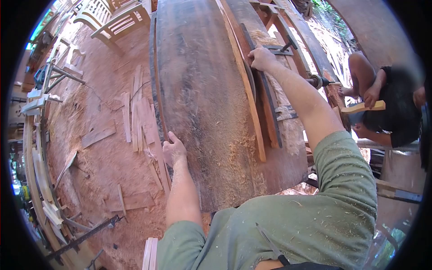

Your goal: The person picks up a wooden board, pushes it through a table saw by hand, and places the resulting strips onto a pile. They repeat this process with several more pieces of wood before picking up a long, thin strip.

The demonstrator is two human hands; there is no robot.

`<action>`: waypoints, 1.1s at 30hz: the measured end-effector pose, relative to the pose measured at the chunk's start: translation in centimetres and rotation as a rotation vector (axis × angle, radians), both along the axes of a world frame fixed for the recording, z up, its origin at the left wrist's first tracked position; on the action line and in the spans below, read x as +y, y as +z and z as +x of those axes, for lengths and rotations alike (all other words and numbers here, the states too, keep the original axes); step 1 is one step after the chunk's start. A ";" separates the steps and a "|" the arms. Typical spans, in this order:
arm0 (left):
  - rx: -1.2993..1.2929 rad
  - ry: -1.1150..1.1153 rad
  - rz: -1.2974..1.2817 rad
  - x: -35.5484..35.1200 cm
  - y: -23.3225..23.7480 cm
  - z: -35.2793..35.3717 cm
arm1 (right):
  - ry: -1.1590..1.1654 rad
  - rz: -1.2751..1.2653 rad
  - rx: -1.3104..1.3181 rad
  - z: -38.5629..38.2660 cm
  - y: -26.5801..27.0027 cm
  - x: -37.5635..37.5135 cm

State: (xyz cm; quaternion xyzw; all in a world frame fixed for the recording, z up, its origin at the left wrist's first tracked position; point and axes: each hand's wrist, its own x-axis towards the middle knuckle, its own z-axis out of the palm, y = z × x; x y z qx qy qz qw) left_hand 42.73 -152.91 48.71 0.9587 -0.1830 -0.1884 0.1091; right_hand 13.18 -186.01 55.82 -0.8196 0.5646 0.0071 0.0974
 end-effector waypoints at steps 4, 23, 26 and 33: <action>-0.023 0.033 -0.017 -0.2 0.3 -0.3 | 0.000 0.002 -0.010 1.2 0.4 -3.2; -0.005 0.016 0.026 -0.5 -0.3 0.3 | -0.062 0.096 0.024 20.5 -1.8 -17.4; 0.031 0.010 0.026 -0.6 -0.3 0.4 | -0.001 -0.024 -0.024 23.0 -2.8 -16.4; 0.082 -0.021 0.049 -0.2 -1.2 0.9 | -0.249 -0.038 -0.144 28.3 -3.7 -14.3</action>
